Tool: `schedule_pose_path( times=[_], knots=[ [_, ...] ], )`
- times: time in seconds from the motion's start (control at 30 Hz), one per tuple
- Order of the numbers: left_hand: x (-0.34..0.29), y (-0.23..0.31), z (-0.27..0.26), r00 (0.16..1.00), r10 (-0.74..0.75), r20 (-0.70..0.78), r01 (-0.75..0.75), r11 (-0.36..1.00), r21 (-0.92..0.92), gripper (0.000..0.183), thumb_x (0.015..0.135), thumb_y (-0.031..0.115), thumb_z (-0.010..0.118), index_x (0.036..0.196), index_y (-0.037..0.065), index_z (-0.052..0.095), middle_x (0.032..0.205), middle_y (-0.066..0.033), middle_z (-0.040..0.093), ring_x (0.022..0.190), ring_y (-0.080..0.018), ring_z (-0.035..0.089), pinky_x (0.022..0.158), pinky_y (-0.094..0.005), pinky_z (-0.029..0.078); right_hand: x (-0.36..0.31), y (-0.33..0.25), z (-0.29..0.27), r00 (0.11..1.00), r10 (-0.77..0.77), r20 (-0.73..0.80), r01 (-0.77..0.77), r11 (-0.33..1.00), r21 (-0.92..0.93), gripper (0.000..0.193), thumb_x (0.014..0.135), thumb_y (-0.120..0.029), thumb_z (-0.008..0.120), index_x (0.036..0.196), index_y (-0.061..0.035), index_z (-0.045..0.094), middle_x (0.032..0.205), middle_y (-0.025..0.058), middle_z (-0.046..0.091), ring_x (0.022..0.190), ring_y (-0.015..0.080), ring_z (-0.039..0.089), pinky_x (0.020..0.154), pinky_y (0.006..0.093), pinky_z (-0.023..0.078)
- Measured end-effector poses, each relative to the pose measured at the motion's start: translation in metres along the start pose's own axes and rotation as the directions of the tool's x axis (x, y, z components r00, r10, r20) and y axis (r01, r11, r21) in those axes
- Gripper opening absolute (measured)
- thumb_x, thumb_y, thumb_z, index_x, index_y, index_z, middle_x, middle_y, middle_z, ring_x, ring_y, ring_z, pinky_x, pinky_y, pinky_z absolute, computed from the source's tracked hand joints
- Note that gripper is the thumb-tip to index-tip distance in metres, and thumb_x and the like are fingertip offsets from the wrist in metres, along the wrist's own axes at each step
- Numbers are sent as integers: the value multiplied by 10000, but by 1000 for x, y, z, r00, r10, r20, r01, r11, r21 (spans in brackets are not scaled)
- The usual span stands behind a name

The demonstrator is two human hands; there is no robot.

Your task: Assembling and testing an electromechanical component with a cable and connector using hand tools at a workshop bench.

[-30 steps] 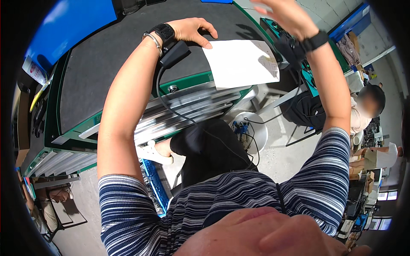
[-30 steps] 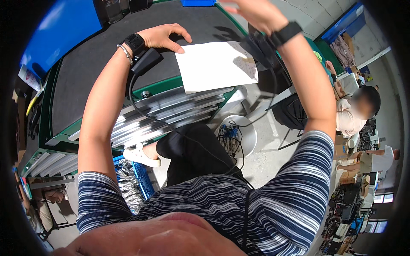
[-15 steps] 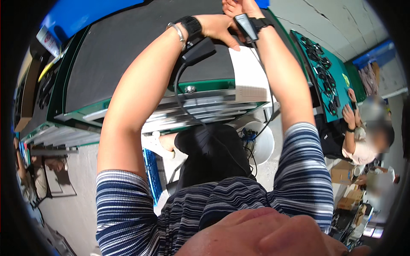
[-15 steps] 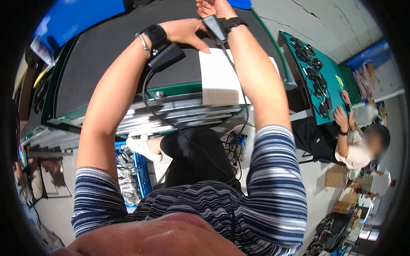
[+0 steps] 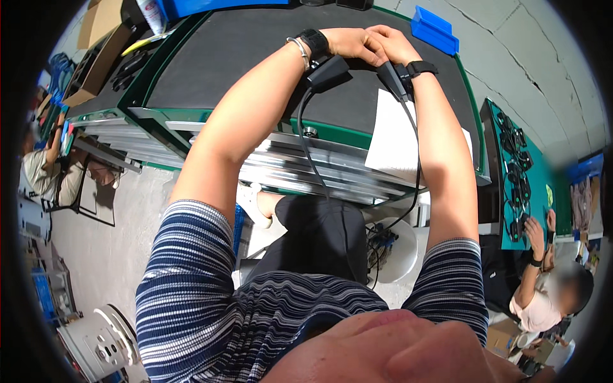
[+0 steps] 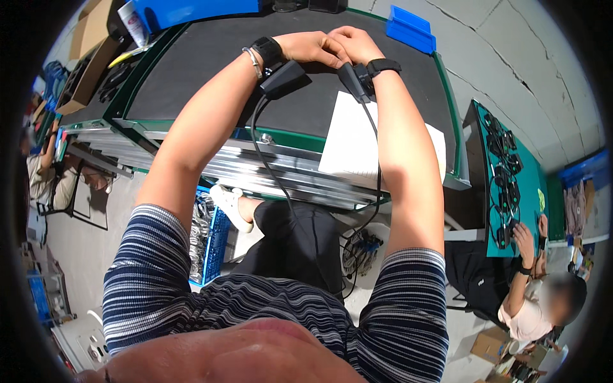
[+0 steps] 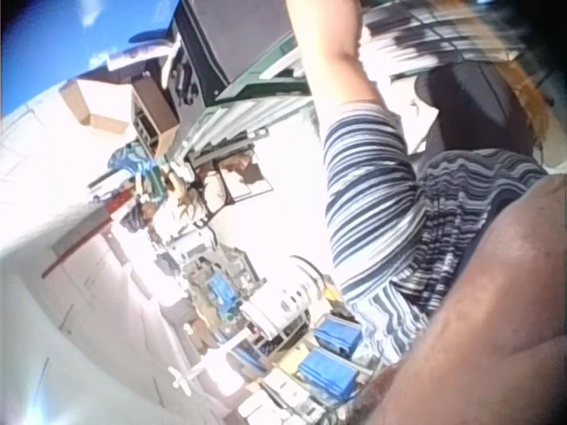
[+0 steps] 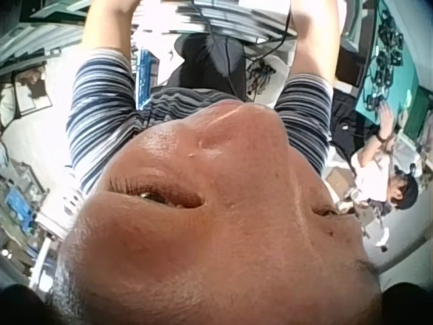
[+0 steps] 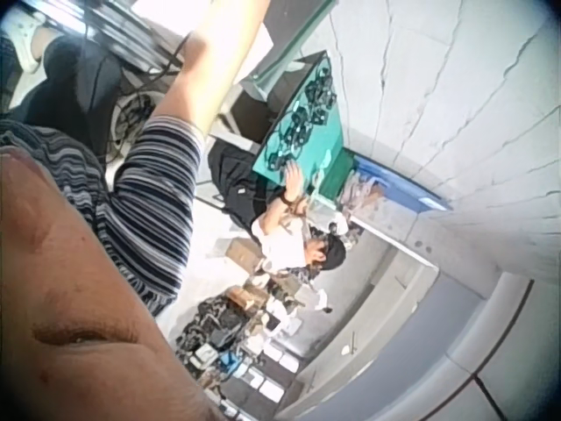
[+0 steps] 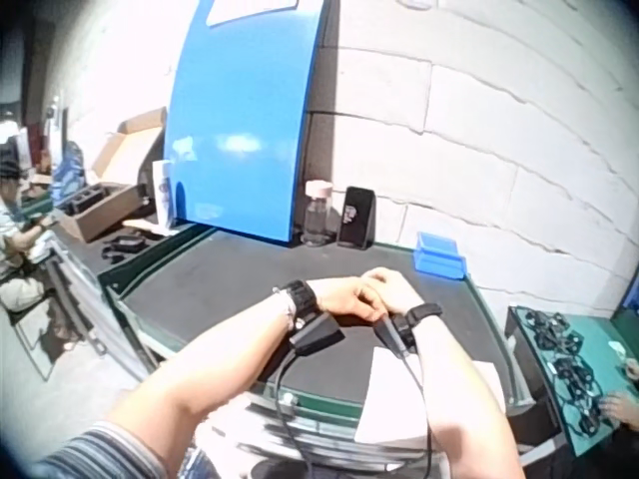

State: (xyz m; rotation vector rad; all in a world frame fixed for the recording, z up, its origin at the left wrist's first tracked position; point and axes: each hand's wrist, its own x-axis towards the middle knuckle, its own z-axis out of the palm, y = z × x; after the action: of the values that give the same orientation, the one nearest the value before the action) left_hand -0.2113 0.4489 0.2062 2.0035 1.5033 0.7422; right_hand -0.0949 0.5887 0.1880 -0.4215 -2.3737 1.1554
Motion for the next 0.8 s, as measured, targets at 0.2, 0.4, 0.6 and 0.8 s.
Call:
schedule_pose_path(
  times=[0.2,0.4,0.6,0.8],
  knots=[
    [-4,1,-2,998,-31,-53,25,994,-111,274,874,296,667,1054,92,705,997,-4,689,965,-100,597,942,-242,405,0,-4,2,999,28,-30,-30,998,-60,288,893,-272,574,1037,-40,667,930,81,681,824,155,629,741,284,503],
    [-5,1,-6,998,45,-46,-43,998,47,271,881,300,643,1058,105,708,1026,-21,692,983,-111,594,945,-251,403,8,7,-2,997,-81,0,81,989,-127,287,875,-244,570,1036,-26,663,967,96,690,862,167,635,774,288,498],
    [-1,-8,-10,996,89,-26,-87,995,55,235,882,275,637,1047,128,716,963,-4,699,905,-99,602,852,-254,440,11,13,-5,996,-83,44,87,992,-91,269,905,-241,565,1027,-18,654,945,71,674,851,127,605,761,263,485],
    [2,-29,-16,914,-180,-363,248,957,150,321,787,382,693,991,136,724,898,-44,712,846,-173,660,778,-293,496,11,12,-4,994,9,107,-19,995,99,233,941,-199,540,1003,0,643,807,8,622,673,64,528,601,196,413]
  ],
)
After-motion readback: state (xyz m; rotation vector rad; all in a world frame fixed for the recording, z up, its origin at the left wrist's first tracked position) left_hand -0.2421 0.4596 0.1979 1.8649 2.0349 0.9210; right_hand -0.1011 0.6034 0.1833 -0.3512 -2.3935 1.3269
